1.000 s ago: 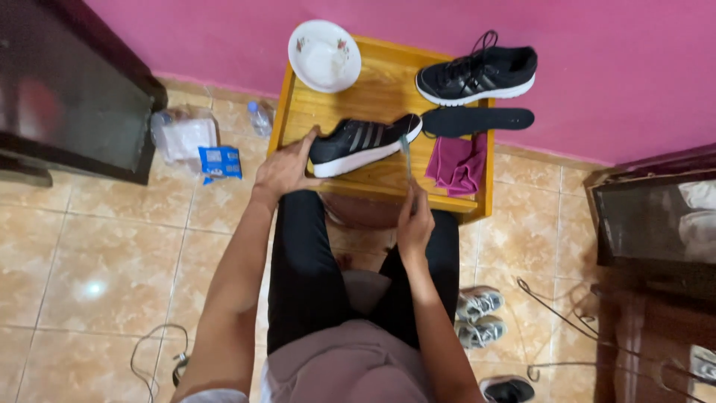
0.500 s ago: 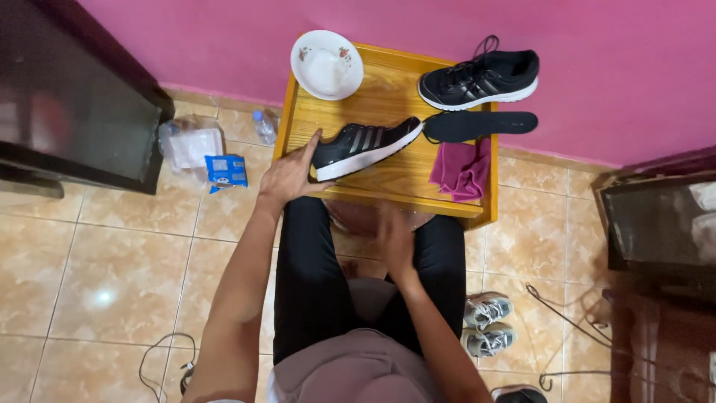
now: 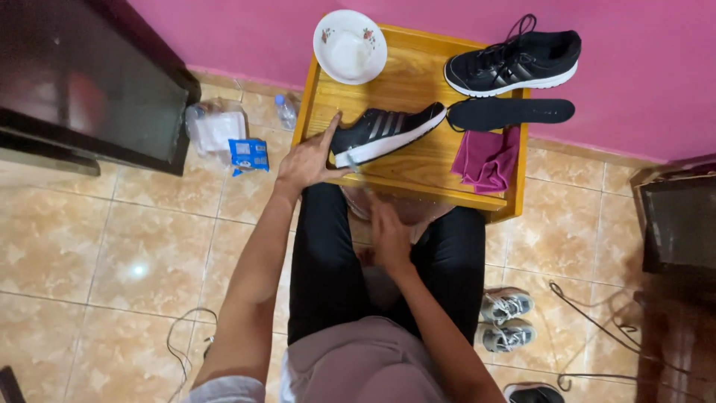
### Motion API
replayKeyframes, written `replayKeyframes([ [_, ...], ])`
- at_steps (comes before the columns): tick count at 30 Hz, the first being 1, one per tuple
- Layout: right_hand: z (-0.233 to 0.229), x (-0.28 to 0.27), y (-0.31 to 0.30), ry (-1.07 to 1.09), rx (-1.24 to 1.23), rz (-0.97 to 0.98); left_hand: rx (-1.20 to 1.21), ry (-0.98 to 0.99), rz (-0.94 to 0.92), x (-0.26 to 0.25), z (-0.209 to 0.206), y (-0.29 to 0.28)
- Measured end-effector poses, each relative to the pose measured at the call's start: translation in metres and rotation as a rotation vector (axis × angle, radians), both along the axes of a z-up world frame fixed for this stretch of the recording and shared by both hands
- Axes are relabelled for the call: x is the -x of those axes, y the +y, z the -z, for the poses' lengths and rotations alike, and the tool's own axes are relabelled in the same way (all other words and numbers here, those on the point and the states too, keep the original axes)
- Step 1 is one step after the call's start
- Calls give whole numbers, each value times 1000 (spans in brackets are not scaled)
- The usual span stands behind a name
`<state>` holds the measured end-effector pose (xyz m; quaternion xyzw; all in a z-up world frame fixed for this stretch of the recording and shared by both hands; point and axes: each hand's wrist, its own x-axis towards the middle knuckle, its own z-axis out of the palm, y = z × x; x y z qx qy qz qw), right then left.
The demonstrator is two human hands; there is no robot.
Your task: Cleaning the white sole of a black sneaker using a toothbrush and cleaning solution.
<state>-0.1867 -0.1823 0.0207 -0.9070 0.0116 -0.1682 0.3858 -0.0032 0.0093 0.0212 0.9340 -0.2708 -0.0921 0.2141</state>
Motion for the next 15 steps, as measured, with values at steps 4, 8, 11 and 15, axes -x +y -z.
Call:
replayKeyframes([
  [4,-12,-8,-13,-19,-88,224,80,51,7,2,1,2],
  [8,-9,9,16,22,45,56,131,102,49,-4,13,3],
  [11,5,-4,-20,62,-205,277,113,96,27,0,-1,-3],
  [15,-25,4,-24,95,-387,259,41,2,55,4,2,-6],
])
